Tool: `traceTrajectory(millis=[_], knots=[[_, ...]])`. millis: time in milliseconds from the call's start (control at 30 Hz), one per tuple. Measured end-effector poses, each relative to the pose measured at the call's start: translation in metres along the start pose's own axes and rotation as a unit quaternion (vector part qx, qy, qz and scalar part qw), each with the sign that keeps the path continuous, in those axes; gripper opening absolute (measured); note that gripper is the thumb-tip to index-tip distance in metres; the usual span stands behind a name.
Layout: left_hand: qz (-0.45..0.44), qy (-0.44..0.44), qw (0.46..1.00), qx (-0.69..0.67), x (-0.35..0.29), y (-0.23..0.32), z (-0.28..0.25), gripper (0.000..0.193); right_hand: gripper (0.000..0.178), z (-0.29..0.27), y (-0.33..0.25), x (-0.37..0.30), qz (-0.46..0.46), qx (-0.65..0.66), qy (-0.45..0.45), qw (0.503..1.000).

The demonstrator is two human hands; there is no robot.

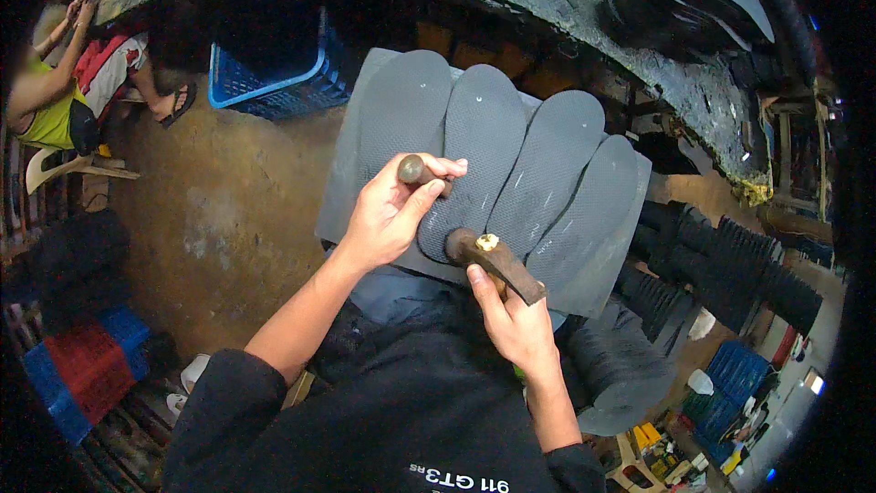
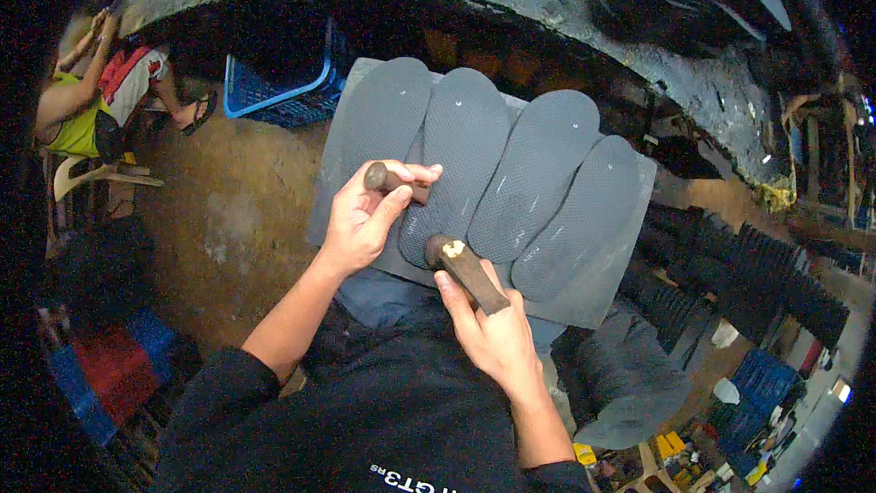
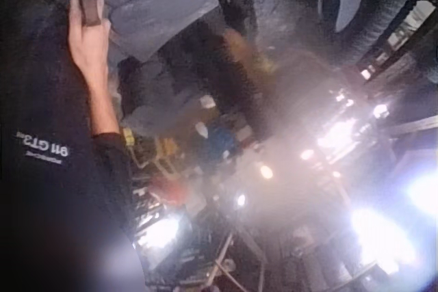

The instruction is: The person uses a hammer and a small metal punch to drive fasteners through gray rubber soles onto a workbench. They repeatedly position the punch, strike it, and then stack the finished soles on a nearby shelf.

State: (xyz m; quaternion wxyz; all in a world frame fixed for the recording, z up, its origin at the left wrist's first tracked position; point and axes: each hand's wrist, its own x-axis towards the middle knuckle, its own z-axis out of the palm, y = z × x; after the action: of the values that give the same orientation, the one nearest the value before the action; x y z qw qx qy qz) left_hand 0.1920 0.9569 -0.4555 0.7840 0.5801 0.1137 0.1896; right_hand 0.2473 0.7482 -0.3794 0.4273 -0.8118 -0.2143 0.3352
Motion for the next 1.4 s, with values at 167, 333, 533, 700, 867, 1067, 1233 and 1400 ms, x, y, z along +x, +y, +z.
traceTrajectory(millis=[167, 333, 533, 700, 867, 1067, 1233, 1400], knots=[[0.01, 0.014, 1.0, -0.015, 0.001, 0.0, 0.0, 0.015, 0.031, -0.006, -0.005, -0.003, 0.046, 0.002, -0.024, 0.999], [-0.007, 0.005, 1.0, 0.016, -0.001, 0.001, 0.0, 0.015, 0.032, -0.004, -0.007, 0.001, 0.047, 0.022, -0.014, 0.999], [0.016, 0.015, 0.999, 0.029, -0.001, -0.006, 0.001, 0.015, 0.031, -0.005, -0.005, -0.002, 0.03, 0.005, -0.01, 0.999], [-0.02, 0.012, 0.996, 0.089, 0.0, -0.001, 0.001, 0.015, 0.033, -0.004, 0.0, 0.006, 0.054, 0.023, -0.029, 0.998], [0.051, 0.008, 0.978, 0.201, 0.001, 0.005, 0.004, 0.017, 0.034, -0.03, -0.041, 0.009, 0.009, 0.075, 0.032, 0.997], [0.104, 0.004, 0.962, 0.252, -0.003, -0.003, 0.006, 0.029, 0.039, -0.058, -0.101, 0.005, -0.235, -0.406, -0.032, 0.883], [0.101, 0.011, 0.95, 0.295, 0.001, 0.003, 0.005, 0.027, 0.032, -0.02, -0.047, 0.006, -0.108, -0.203, 0.003, 0.973], [-0.048, 0.082, 0.995, -0.028, 0.001, 0.019, 0.002, 0.018, 0.027, 0.006, 0.007, -0.019, -0.017, -0.094, 0.024, 0.995]])
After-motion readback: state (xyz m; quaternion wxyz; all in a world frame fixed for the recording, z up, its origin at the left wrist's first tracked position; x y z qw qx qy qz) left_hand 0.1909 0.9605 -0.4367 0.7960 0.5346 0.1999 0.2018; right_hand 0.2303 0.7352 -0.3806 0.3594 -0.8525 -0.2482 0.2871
